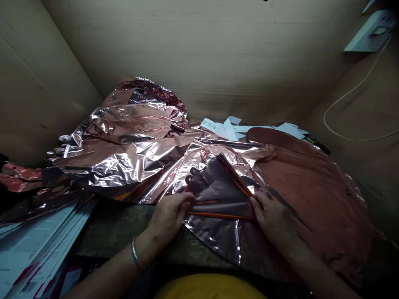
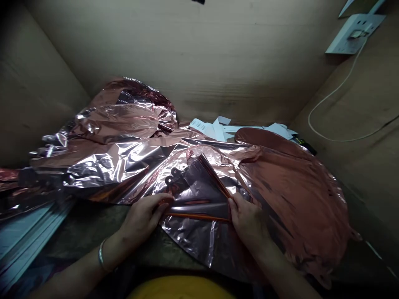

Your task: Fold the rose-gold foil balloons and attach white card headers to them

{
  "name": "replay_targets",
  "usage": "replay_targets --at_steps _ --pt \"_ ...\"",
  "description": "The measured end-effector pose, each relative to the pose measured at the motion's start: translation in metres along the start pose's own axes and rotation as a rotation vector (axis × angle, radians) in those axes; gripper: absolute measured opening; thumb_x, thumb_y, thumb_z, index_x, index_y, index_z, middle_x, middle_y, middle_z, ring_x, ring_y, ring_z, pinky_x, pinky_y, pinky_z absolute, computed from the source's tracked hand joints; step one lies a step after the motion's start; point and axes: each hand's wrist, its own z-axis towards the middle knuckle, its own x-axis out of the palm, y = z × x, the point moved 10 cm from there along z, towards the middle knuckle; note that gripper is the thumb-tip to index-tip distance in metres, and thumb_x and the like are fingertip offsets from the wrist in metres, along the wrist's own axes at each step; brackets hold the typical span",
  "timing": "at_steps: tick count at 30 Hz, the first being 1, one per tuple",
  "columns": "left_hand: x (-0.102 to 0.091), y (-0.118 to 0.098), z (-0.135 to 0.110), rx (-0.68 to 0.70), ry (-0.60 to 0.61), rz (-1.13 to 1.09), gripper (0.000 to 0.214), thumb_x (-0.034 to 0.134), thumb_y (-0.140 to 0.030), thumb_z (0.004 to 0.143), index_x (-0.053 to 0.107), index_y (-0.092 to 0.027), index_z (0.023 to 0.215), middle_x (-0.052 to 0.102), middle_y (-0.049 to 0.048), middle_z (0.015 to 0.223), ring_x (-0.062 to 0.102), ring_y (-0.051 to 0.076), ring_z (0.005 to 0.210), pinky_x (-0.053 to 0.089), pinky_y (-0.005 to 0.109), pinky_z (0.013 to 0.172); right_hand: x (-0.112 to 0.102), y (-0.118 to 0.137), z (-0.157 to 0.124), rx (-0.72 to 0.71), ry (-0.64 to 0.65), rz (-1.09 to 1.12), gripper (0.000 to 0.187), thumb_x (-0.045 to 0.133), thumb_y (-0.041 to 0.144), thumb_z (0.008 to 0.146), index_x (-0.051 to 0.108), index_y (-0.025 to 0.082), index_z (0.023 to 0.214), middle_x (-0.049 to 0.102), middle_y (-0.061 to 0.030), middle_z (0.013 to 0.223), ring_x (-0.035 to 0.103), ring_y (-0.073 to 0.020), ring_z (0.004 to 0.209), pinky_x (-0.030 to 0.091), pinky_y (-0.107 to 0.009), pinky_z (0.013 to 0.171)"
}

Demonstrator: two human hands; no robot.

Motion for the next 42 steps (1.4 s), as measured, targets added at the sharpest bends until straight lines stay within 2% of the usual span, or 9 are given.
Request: replay_targets --at_steps 9,13,17,21,25,28,33,38,42 --pt "0.005 0.002 0.011 -0.136 0.23 0.221 0.022 0.044 -0.02 0.095 0.065 -0.022 0.097 0.068 0.0023 0.085 0.063 0.018 0.074 0.045 0.027 0.064 0.017 -0.005 -0.001 0.131 0.218 -0.205 0.022 0.043 0.03 0.096 0.053 0.02 0.079 0.063 -0.0029 0.062 0.06 -0.0187 0.054 0.024 -0.025 0.049" --pt "-0.018 -0.015 0.019 -0.025 0.089 0.562 0.023 0.054 -0.024 0.091 0.064 -0.019 0.111 0.066 0.0123 0.109 0.061 0.03 0.101 0.046 0.042 0.084 0.019 -0.004 -0.003 0.128 0.241 -0.238 0.023 0.041 0.031 0.097 0.053 0.019 0.081 0.065 -0.0055 0.065 0.063 -0.0219 0.061 0.025 -0.026 0.052" --pt "0.025 -0.07 0.01 0.486 0.232 0.471 0.057 0.052 -0.045 0.093 0.039 -0.022 0.144 0.039 0.0105 0.15 0.033 0.03 0.138 0.025 0.047 0.112 0.021 -0.009 -0.005 0.14 0.282 -0.225 0.024 0.038 0.032 0.098 0.054 0.019 0.084 0.067 -0.0056 0.068 0.063 -0.0227 0.063 0.03 -0.028 0.053" --pt "0.065 -0.067 0.004 0.479 0.452 0.366 0.061 0.037 -0.052 0.098 0.027 -0.023 0.15 0.027 0.0081 0.156 0.023 0.03 0.144 0.018 0.049 0.115 0.006 -0.005 -0.005 0.07 0.245 -0.275 0.024 0.039 0.027 0.097 0.059 0.017 0.087 0.069 -0.0089 0.078 0.064 -0.0256 0.071 0.041 -0.034 0.06" --pt "0.072 -0.064 0.003 0.46 0.503 0.35 0.059 0.035 -0.05 0.099 0.027 -0.023 0.151 0.023 0.0081 0.157 0.019 0.031 0.145 0.017 0.05 0.116 -0.01 0.037 0.019 -0.205 0.005 -0.317 0.039 0.042 0.027 0.095 0.056 0.007 0.125 0.054 -0.0214 0.134 0.046 -0.0337 0.126 0.038 -0.046 0.1" --pt "0.068 -0.065 0.003 0.461 0.5 0.352 0.06 0.036 -0.049 0.098 0.025 -0.023 0.151 0.023 0.0084 0.157 0.02 0.032 0.144 0.018 0.05 0.116 0.034 0.063 0.048 -0.435 0.264 -0.246 0.052 0.041 0.037 0.096 0.042 0.015 0.143 0.037 -0.0112 0.151 0.029 -0.0283 0.14 0.026 -0.046 0.113" --pt "0.068 -0.061 0.004 0.482 0.49 0.362 0.061 0.036 -0.052 0.098 0.027 -0.024 0.151 0.023 0.0075 0.157 0.015 0.031 0.146 0.018 0.049 0.116 0.038 0.02 0.097 -0.154 0.37 -0.345 0.054 0.038 0.03 0.095 0.039 0.009 0.145 0.035 -0.0166 0.151 0.023 -0.0371 0.141 0.018 -0.062 0.112" --pt "0.071 -0.057 0.006 0.478 0.478 0.36 0.058 0.038 -0.05 0.097 0.032 -0.024 0.149 0.023 0.0064 0.157 0.018 0.029 0.145 0.018 0.047 0.117 -0.008 0.04 0.027 -0.377 0.236 -0.183 0.055 0.036 0.032 0.097 0.033 0.012 0.148 0.029 -0.0108 0.155 0.019 -0.024 0.144 0.026 -0.044 0.116" --pt "0.071 -0.06 0.006 0.507 0.45 0.348 0.058 0.037 -0.051 0.098 0.031 -0.024 0.149 0.025 0.0067 0.157 0.018 0.029 0.145 0.018 0.047 0.117 0.001 0.014 -0.062 -0.361 0.245 -0.259 0.062 0.039 0.046 0.096 0.03 0.014 0.149 0.036 -0.0114 0.151 0.024 -0.0291 0.142 0.024 -0.058 0.112"
